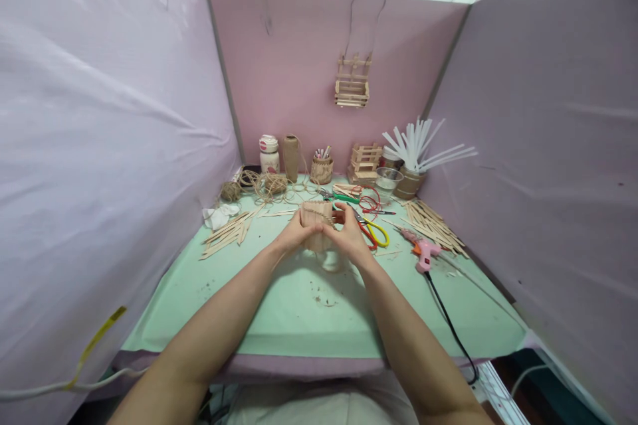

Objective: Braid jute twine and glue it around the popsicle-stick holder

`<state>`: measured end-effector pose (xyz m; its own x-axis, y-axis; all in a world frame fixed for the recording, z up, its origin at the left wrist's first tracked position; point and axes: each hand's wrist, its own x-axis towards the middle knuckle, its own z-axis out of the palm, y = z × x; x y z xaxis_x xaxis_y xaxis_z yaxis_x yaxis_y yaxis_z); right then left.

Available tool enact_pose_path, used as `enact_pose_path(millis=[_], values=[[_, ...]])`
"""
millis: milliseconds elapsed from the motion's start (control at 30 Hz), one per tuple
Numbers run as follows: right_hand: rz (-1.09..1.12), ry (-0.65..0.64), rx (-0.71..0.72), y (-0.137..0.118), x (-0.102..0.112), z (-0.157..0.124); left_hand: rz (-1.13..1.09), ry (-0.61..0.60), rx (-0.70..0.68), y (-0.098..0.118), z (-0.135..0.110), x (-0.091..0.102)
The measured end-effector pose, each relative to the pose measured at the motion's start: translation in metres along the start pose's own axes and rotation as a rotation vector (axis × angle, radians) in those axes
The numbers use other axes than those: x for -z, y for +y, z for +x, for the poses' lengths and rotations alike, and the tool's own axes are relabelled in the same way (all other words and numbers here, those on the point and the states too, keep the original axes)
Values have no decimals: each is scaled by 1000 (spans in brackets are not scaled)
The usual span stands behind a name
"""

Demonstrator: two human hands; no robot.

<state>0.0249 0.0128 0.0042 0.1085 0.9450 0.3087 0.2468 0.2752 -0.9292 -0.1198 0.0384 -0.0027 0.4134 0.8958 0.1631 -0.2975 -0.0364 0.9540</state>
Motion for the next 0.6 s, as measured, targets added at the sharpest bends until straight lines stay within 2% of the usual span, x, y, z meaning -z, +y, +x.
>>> enact_pose_path(millis=[133, 333, 600], values=[[33, -44, -5, 0, 6, 1, -15, -3, -46, 4, 1, 0], [-18, -113, 40, 3, 17, 3, 50, 139, -75, 8, 2, 5], [69, -120, 95, -4, 18, 2, 100, 188, -105, 9, 2, 9]])
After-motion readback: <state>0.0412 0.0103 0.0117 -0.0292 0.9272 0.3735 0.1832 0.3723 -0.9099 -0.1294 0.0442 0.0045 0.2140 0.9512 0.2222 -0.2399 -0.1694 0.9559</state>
